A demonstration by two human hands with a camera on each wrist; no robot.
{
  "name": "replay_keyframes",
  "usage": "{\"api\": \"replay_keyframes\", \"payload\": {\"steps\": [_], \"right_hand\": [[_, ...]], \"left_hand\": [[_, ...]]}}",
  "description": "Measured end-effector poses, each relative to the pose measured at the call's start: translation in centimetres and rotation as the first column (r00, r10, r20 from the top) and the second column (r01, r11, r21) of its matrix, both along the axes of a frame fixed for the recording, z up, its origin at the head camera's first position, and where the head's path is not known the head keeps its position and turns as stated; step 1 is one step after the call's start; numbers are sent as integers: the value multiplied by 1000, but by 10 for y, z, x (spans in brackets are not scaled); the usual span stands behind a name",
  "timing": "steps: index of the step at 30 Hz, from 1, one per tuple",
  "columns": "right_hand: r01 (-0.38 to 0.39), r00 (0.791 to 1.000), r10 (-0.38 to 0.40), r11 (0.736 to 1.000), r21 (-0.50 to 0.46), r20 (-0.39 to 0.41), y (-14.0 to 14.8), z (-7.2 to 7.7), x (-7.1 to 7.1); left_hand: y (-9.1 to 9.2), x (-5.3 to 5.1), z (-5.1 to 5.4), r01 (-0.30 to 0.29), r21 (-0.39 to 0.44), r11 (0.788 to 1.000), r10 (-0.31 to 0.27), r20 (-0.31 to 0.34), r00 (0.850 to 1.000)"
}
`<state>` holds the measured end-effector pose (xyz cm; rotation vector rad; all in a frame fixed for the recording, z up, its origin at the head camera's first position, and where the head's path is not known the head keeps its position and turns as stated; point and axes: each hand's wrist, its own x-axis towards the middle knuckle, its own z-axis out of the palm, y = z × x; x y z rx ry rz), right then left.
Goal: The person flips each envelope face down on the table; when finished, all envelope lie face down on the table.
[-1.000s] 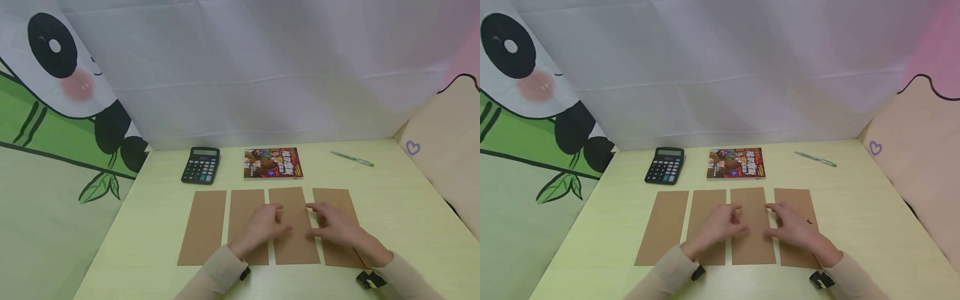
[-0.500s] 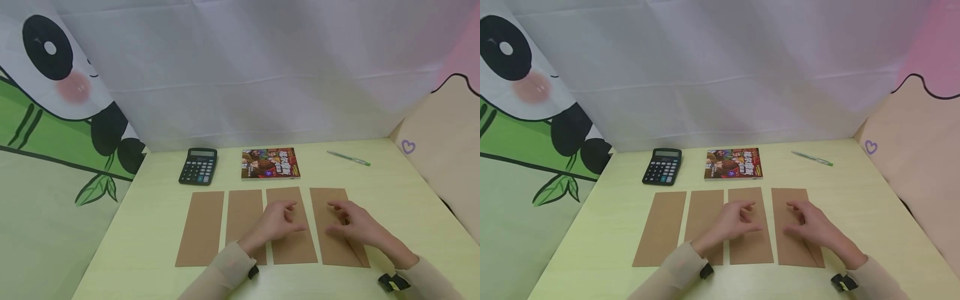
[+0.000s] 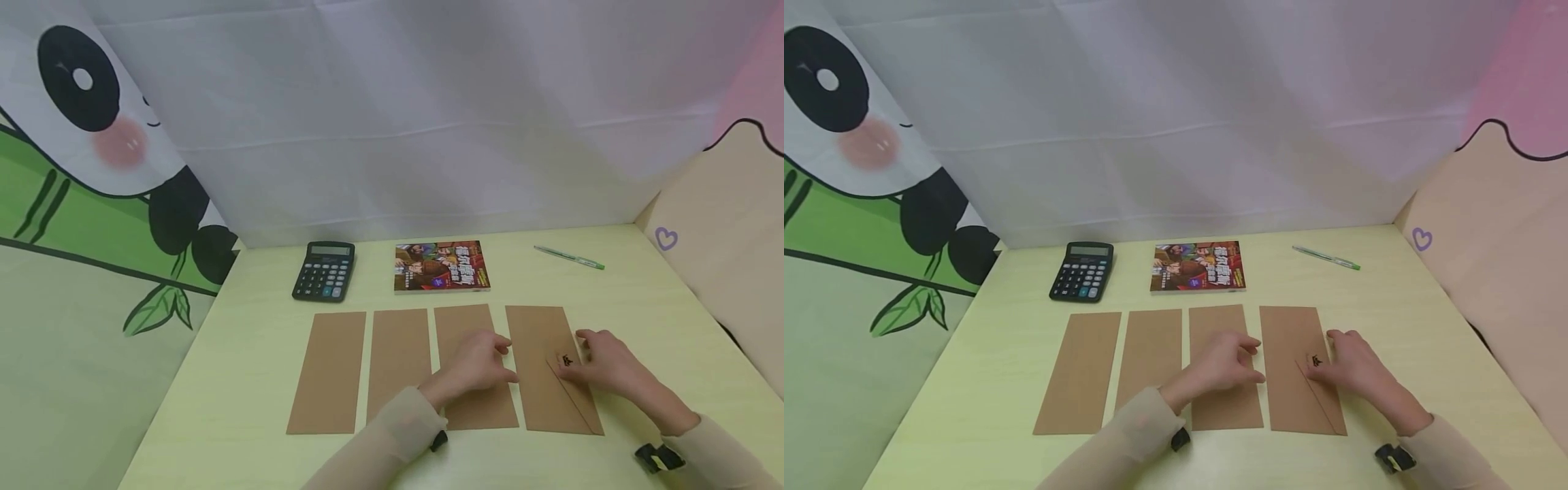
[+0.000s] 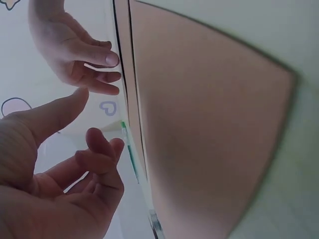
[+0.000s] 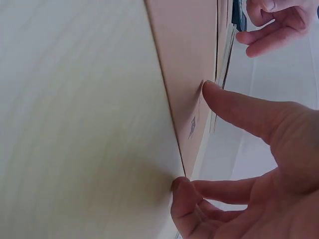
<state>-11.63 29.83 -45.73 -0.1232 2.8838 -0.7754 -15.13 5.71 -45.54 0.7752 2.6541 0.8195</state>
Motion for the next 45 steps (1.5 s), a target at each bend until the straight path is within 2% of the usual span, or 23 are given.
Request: {"api": "replay_keyframes", "payload": {"steps": [5,8,13,20,24,27,30,36,40,45], "right_hand": [[24,999,-25,999,35,25,1,2,-4],[41,999,-42,999,34,35,1,3,-6],[70,996,-71,997,33,55,2,3,-8],[94,991,-97,995,35,94,1,6,-9],[109,985,-110,994,9,130,1,10,-11],[127,979,-120,991,-33,168,4,13,-12],[148,970,-120,981,-124,211,9,12,-11],[186,956,-90,923,-338,280,22,7,-7],[185,951,-58,894,-408,303,26,3,-7],[136,959,-14,899,-416,283,29,-1,-8]], "left_hand": [[12,0,-4,21,-85,996,-23,-21,1000],[18,2,-5,18,-116,993,-20,-13,1000],[26,3,-7,-10,-109,994,13,29,999],[30,2,-10,11,-139,990,-12,-9,1000],[30,2,-8,11,-136,991,-12,-9,1000],[30,3,-7,1,-131,991,-1,0,1000],[30,3,-6,0,-128,992,1,6,1000],[32,2,-7,7,-137,991,-8,-7,1000],[33,2,-7,3,-167,986,-5,-16,1000],[34,1,-7,8,-190,982,-14,-30,999]]}}
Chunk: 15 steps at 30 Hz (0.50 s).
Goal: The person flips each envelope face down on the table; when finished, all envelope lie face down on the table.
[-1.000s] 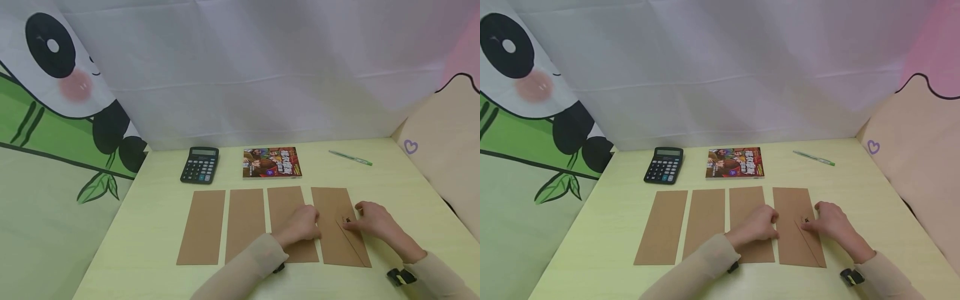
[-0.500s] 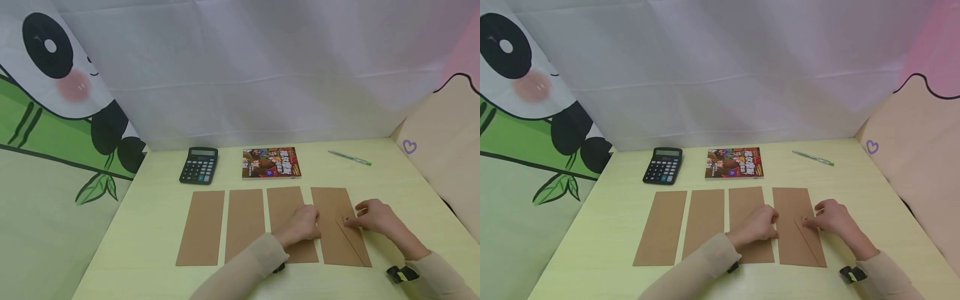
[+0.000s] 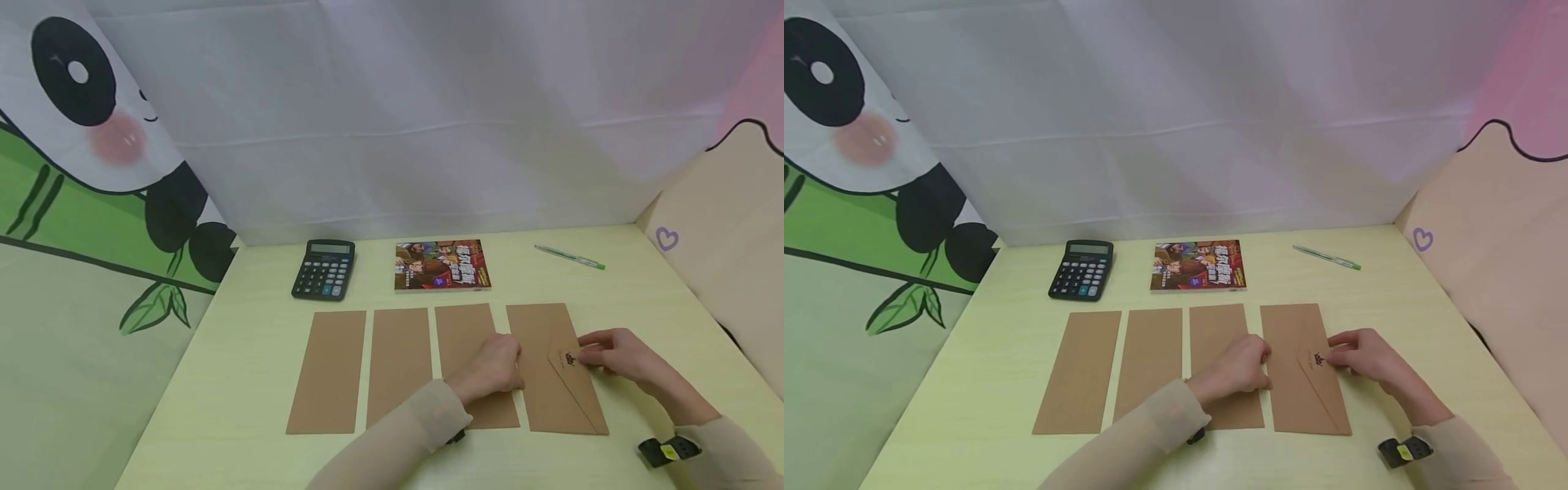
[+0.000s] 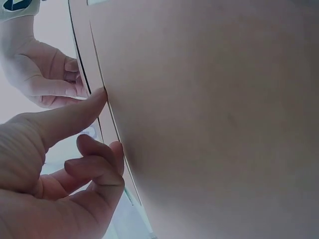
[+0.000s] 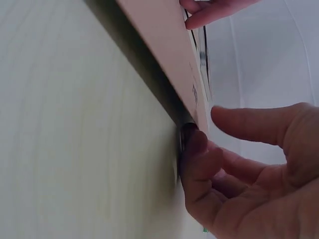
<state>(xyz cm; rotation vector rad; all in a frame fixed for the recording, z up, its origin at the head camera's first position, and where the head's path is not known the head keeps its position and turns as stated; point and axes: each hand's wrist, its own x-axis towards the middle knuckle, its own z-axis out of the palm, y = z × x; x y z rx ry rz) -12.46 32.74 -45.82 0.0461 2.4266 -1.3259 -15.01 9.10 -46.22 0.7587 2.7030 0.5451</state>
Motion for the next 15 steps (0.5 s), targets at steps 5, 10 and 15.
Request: {"api": "replay_keyframes", "payload": {"steps": [5,10,15], "right_hand": [[-37,999,36,997,-71,-14,6,-2,1],[-60,998,66,965,-254,18,16,-8,3],[-53,989,112,881,-471,100,29,-12,2]], "left_hand": [[0,0,1,36,-43,998,-37,-43,998],[0,1,2,58,-43,997,-60,-46,997],[-3,-1,0,38,48,998,-39,21,999]]}}
